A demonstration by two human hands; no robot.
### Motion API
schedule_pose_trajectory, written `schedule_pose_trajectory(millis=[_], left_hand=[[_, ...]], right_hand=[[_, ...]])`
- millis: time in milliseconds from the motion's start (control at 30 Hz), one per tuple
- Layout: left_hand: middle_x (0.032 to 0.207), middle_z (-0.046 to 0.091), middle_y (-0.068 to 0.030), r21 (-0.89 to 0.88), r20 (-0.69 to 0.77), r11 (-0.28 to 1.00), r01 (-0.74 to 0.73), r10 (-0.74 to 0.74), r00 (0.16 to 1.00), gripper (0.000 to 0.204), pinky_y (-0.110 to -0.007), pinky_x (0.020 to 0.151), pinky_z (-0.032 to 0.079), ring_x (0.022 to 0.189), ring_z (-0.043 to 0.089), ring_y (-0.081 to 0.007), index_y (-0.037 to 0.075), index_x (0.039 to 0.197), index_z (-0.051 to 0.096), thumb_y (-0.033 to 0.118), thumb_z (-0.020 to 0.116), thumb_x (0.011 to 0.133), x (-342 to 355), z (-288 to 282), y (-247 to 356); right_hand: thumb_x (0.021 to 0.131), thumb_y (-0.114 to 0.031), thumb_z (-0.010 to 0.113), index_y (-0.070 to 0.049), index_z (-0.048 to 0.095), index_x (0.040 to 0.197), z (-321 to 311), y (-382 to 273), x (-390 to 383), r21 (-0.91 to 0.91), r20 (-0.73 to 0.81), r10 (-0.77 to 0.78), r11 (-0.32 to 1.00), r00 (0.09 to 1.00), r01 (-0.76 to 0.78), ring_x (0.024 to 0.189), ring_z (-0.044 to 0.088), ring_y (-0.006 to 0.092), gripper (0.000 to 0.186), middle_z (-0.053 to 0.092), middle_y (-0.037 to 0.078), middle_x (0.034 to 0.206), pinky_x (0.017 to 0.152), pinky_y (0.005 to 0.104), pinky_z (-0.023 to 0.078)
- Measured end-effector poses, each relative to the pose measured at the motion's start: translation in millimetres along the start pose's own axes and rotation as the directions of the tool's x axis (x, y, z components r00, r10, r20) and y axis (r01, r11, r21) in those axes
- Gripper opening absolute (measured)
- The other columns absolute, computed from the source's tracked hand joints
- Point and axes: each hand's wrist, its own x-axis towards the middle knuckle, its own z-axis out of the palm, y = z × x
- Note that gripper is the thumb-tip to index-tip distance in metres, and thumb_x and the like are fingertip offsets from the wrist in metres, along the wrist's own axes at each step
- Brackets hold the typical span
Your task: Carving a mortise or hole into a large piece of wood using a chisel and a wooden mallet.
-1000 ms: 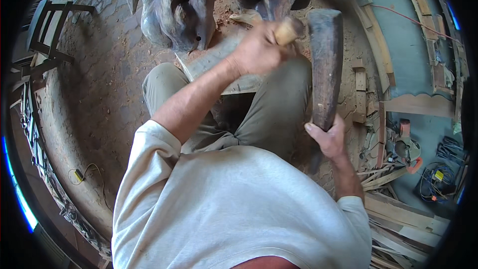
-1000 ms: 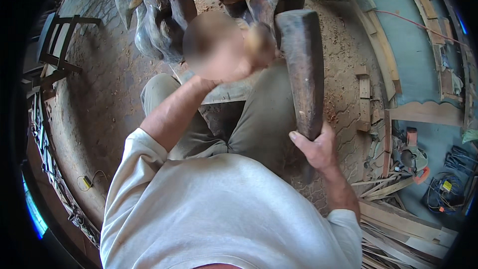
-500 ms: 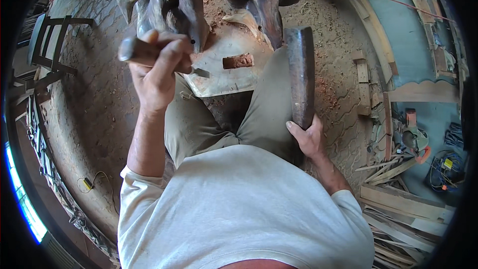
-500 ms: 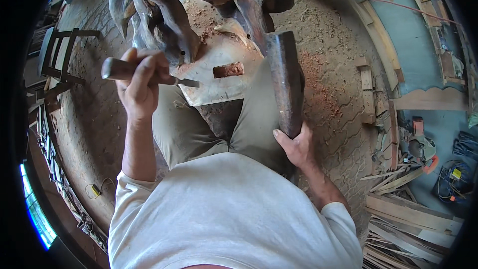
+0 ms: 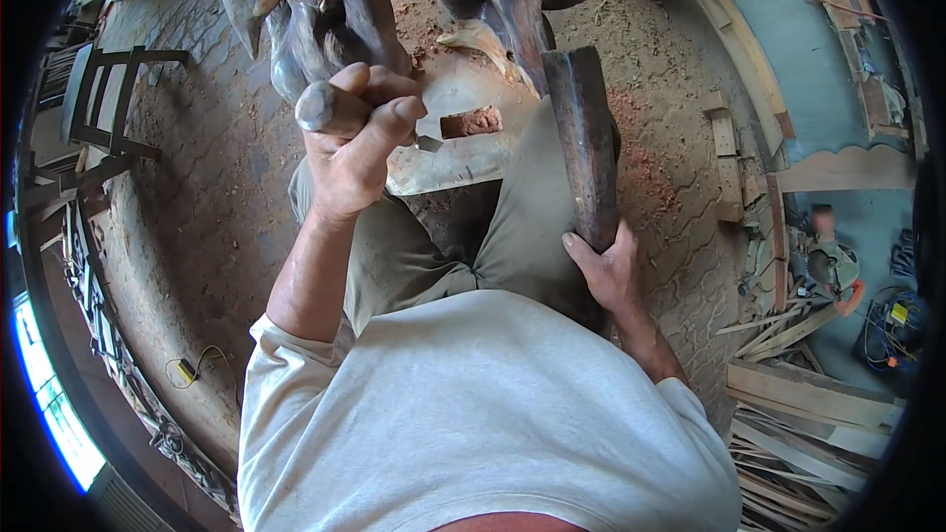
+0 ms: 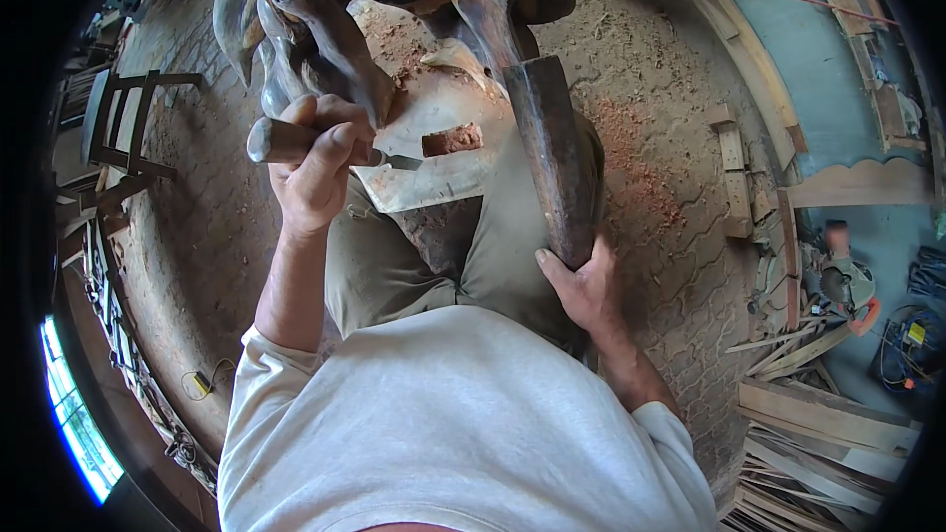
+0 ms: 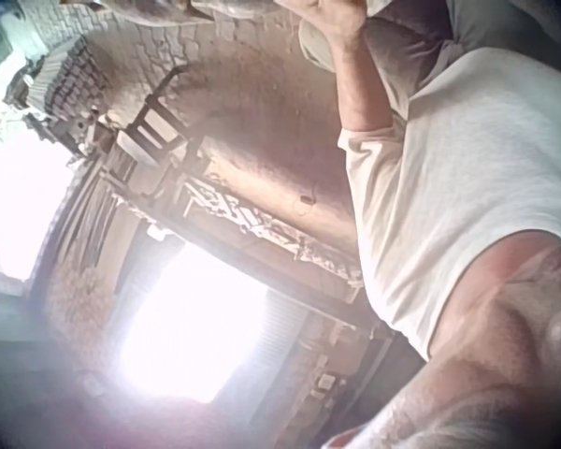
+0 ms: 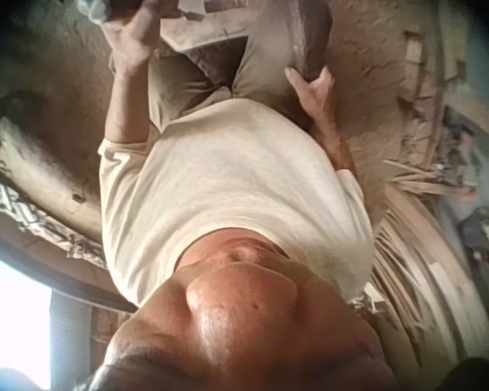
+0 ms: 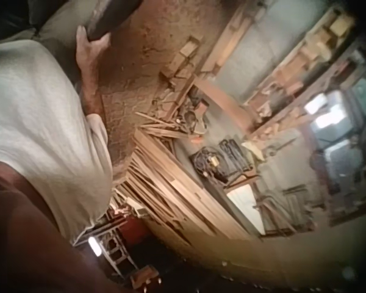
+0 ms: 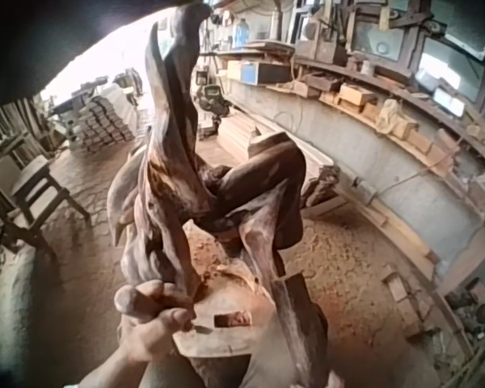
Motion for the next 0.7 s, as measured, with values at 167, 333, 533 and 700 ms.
schedule_pose_trajectory(millis=[167, 333, 533, 700], left_hand=[[0.091, 0.070, -0.0147, -0.080, -0.227, 0.982, -0.168, 0.147, 0.963, 0.012, -0.032, 0.069, 0.054, 0.073, 0.065, -0.0192, -0.004, 0.095, 0.062, 0.008, 0.060, 0.097, -2.1, -9.5, -10.5], [0.092, 0.070, -0.0168, -0.236, -0.528, 0.926, -0.294, 0.132, 0.839, 0.023, -0.049, 0.087, 0.056, 0.075, 0.063, -0.0233, 0.002, 0.100, 0.052, 0.024, 0.052, 0.107, -17.1, -53.4, -53.5], [0.092, 0.069, -0.0165, -0.399, -0.591, 0.874, -0.276, -0.015, 0.807, 0.019, -0.050, 0.086, 0.059, 0.075, 0.063, -0.0229, 0.004, 0.102, 0.051, 0.022, 0.053, 0.107, -21.3, -62.8, -84.4], [0.095, 0.069, -0.0145, -0.556, -0.509, 0.819, -0.141, -0.202, 0.837, 0.007, -0.047, 0.090, 0.059, 0.086, 0.068, -0.0248, 0.002, 0.103, 0.056, 0.008, 0.058, 0.101, -9.9, -59.9, -97.9]], right_hand=[[0.084, -0.022, 0.082, 0.005, 0.064, 0.110, -1.0, 1.3, 0.1, 0.008, 0.005, 0.034, 0.999, 0.999, -0.034, 0.085, 0.066, 0.0197, 0.041, 0.069, 0.012, 0.090, 0.079, 0.0390, 0.054], [0.083, -0.016, 0.081, 0.004, 0.063, 0.117, -13.6, -1.5, 7.9, 0.020, 0.095, -0.032, 0.999, 0.995, 0.031, 0.088, 0.064, 0.0174, 0.044, 0.069, 0.009, 0.096, 0.083, 0.0365, 0.053], [0.077, -0.015, 0.088, 0.002, 0.062, 0.121, -45.4, -89.4, 53.4, -0.180, 0.262, -0.186, 0.955, 0.947, 0.237, 0.088, 0.072, 0.0228, 0.054, 0.074, 0.013, 0.099, 0.082, 0.0388, 0.058], [0.073, -0.009, 0.087, 0.002, 0.059, 0.129, -37.5, -215.0, 99.6, -0.379, 0.521, -0.389, 0.692, 0.760, 0.615, 0.101, 0.074, 0.0275, 0.064, 0.073, 0.019, 0.108, 0.091, 0.0405, 0.057]])
